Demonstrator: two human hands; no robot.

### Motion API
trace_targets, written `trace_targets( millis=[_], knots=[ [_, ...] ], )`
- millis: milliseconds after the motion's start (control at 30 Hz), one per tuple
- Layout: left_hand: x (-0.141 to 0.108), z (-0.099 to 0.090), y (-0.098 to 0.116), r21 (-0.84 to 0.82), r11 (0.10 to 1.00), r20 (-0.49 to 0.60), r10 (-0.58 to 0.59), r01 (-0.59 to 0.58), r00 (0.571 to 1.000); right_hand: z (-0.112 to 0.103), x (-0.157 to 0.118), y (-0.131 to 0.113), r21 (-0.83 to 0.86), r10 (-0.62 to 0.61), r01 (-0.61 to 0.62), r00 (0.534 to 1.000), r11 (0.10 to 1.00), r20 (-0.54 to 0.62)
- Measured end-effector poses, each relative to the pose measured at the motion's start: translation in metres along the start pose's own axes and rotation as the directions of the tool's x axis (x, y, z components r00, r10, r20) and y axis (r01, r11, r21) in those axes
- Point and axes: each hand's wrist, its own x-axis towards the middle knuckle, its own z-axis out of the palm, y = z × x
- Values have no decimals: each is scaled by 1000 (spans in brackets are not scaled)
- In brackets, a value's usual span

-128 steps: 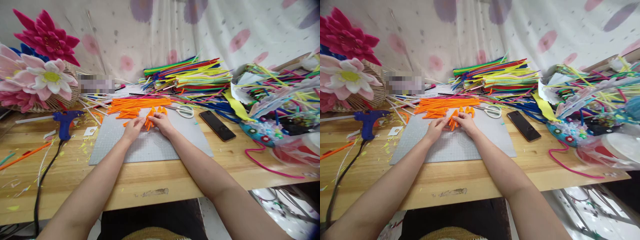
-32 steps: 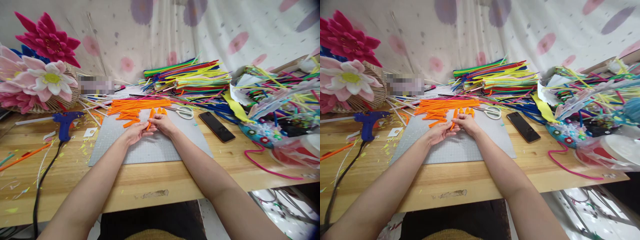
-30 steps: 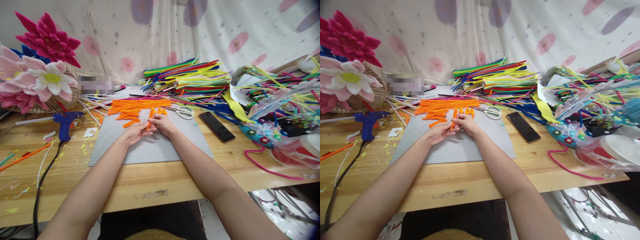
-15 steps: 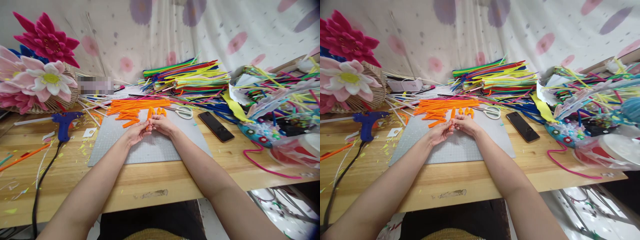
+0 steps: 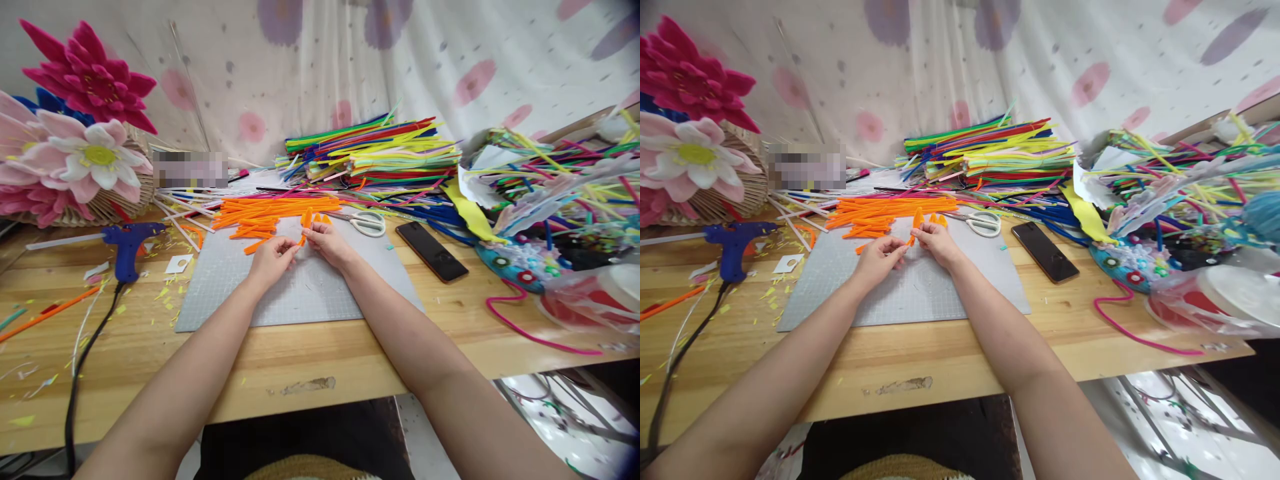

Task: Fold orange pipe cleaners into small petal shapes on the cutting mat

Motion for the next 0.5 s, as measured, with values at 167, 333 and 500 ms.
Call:
trace_targets(
  millis=[167, 333, 500],
  knots=[
    [3, -3, 5, -198, 980, -71, 9, -23, 997, 3, -5, -4, 33, 23, -25, 997, 999, 73],
    [4, -3, 13, -426, 905, -84, -54, 13, 995, 15, -10, -8, 177, 51, -76, 989, 981, 141],
    [6, 3, 10, -425, 899, -29, -133, 108, 991, 27, -11, -7, 350, 61, -80, 996, 933, 65]
  ],
)
